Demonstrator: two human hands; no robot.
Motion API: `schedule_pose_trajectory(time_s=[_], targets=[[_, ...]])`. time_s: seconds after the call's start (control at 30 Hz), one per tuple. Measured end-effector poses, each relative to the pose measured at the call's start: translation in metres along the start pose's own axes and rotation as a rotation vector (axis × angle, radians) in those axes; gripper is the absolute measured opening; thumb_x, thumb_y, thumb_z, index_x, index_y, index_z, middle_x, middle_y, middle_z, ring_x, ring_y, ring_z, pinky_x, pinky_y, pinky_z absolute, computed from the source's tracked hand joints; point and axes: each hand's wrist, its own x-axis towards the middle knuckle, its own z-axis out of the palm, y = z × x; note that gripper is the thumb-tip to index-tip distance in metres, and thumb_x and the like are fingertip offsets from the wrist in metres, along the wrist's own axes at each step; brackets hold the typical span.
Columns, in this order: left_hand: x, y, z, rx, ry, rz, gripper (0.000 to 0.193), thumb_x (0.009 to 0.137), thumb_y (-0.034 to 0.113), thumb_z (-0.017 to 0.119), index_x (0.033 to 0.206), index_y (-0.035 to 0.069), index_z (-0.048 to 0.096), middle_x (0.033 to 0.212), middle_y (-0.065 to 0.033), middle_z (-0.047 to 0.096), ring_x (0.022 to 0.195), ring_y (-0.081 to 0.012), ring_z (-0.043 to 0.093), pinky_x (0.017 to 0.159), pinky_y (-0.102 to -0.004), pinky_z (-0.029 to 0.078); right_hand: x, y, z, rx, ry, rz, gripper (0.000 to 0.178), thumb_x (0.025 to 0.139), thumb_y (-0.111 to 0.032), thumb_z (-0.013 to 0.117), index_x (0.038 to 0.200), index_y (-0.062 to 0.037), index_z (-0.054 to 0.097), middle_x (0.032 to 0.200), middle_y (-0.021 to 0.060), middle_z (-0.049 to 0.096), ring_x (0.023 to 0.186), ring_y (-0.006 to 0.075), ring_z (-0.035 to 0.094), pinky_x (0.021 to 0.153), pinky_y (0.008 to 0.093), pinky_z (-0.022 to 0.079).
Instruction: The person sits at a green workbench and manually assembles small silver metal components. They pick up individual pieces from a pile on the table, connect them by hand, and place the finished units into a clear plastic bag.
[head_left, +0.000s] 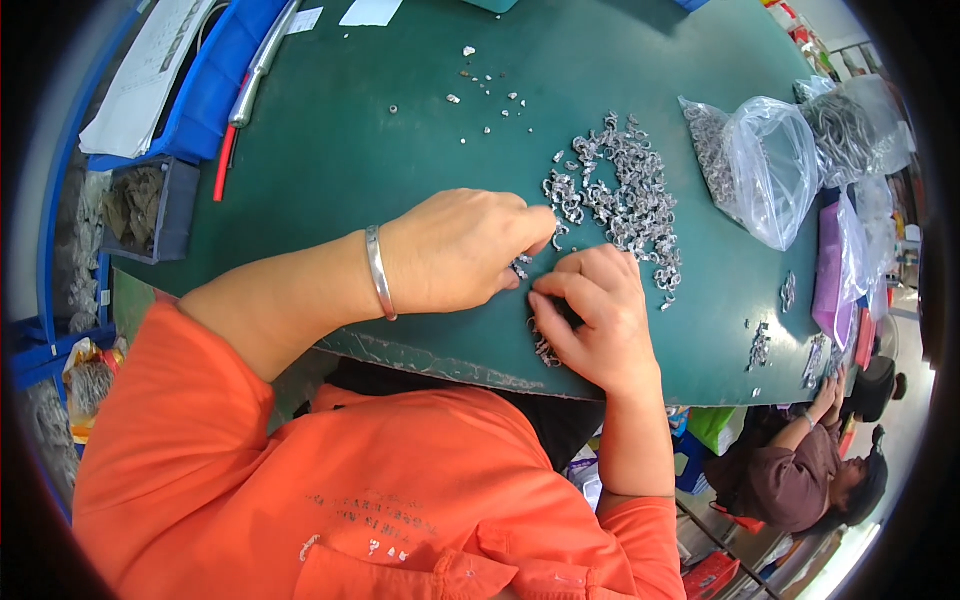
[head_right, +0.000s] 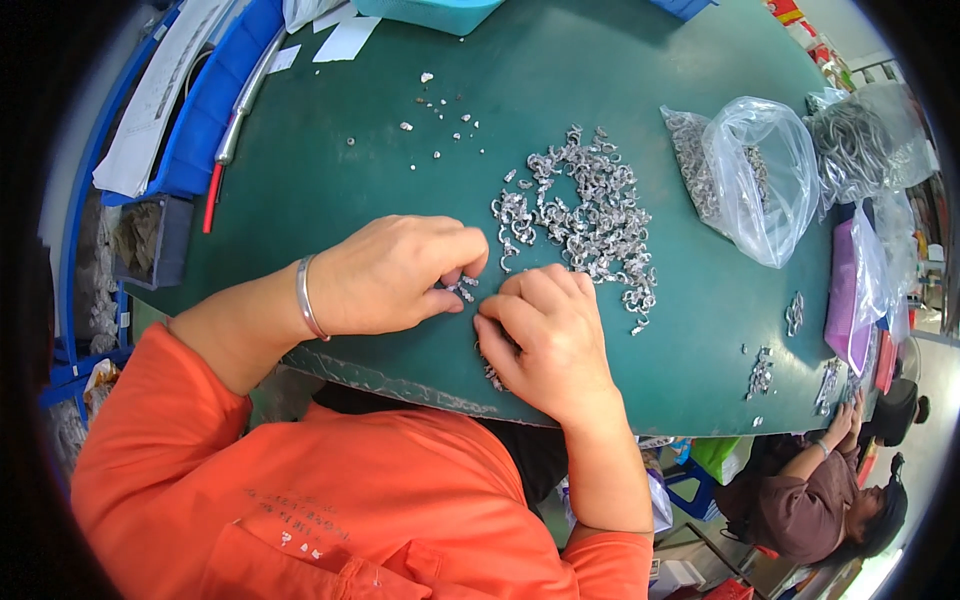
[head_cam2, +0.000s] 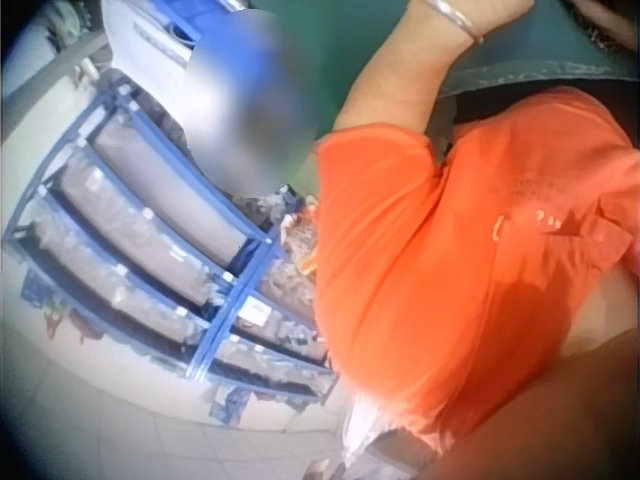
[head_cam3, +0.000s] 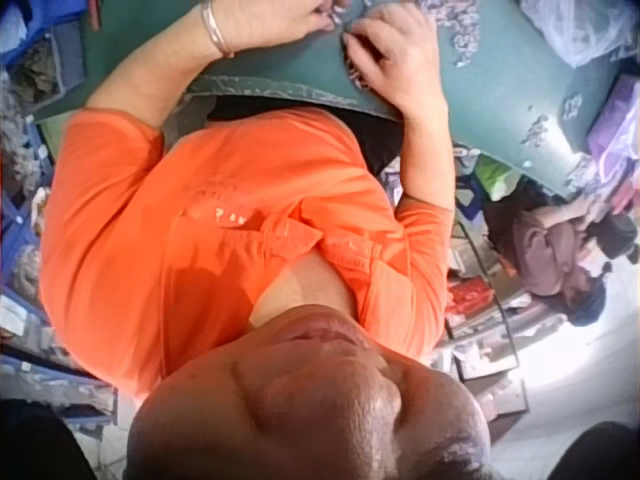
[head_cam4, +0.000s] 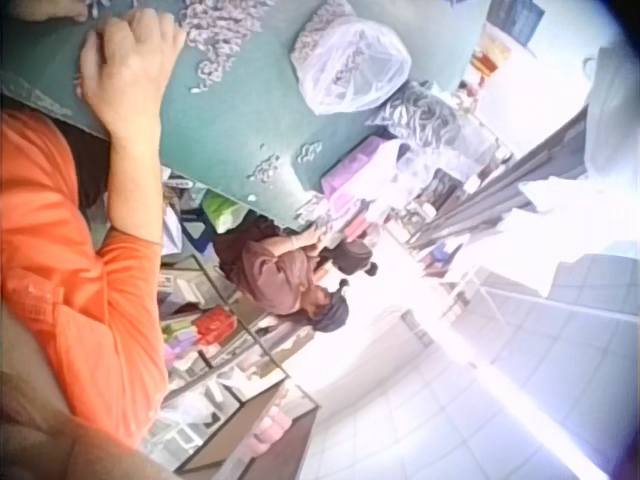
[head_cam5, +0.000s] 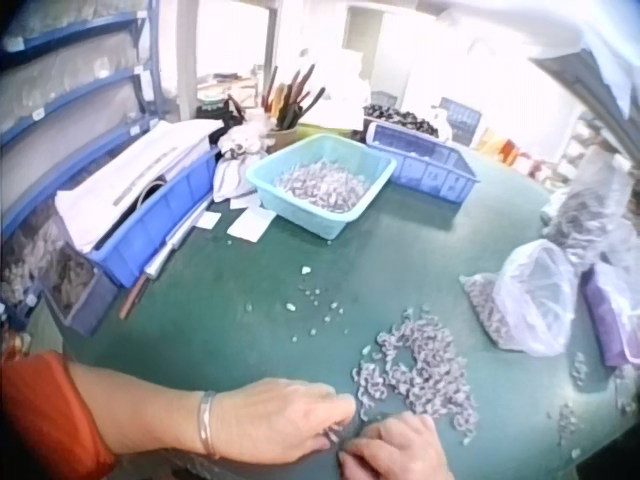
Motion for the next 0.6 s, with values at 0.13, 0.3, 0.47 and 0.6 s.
schedule_pose_trajectory(time_s=[0.13, 0.3, 0.47, 0.6], targets=[[-0.003, -0.002, 0.005, 0.062, 0.026, 0.115, 0.017, 0.074, 0.004, 0.077, 0.084, 0.005, 0.063, 0.083, -0.0098, 0.059, 0.077, -0.0312, 0.062, 0.069, -0.0397, 0.051, -0.005, 0.004, -0.006, -0.005, 0.118, -0.002, 0.013, 0.073, -0.008, 0.076, 0.084, -0.0091, 0.069, 0.081, 0.0021, 0.059, 0.077, 0.0230, 0.055, 0.070, 0.0368, 0.040], [-0.001, -0.006, 0.010, 0.071, 0.071, 0.172, 0.014, 0.075, 0.002, 0.075, 0.082, 0.005, 0.064, 0.083, -0.0104, 0.058, 0.076, -0.0316, 0.061, 0.068, -0.0394, 0.051, 0.006, 0.004, 0.005, -0.261, 0.237, 0.037, 0.014, 0.075, -0.009, 0.076, 0.085, -0.0096, 0.067, 0.086, 0.0015, 0.059, 0.081, 0.0233, 0.055, 0.071, 0.0372, 0.039], [0.007, -0.005, -0.008, -0.147, 0.020, 0.116, 0.009, 0.079, 0.002, 0.073, 0.083, 0.003, 0.065, 0.084, -0.0096, 0.060, 0.073, -0.0257, 0.061, 0.067, -0.0344, 0.051, -0.005, 0.006, -0.003, -0.026, 0.256, 0.038, 0.015, 0.074, -0.002, 0.074, 0.082, -0.0084, 0.064, 0.084, 0.0023, 0.063, 0.080, 0.0237, 0.058, 0.074, 0.0376, 0.041], [0.015, -0.003, -0.022, -0.289, -0.060, -0.159, 0.004, 0.085, 0.000, 0.069, 0.086, -0.001, 0.065, 0.080, -0.0085, 0.070, 0.072, -0.0131, 0.066, 0.067, -0.0266, 0.053, -0.004, 0.001, -0.001, 0.079, 0.224, 0.079, 0.018, 0.073, 0.003, 0.071, 0.086, -0.0074, 0.063, 0.082, 0.0057, 0.063, 0.075, 0.0261, 0.059, 0.071, 0.0369, 0.042]])
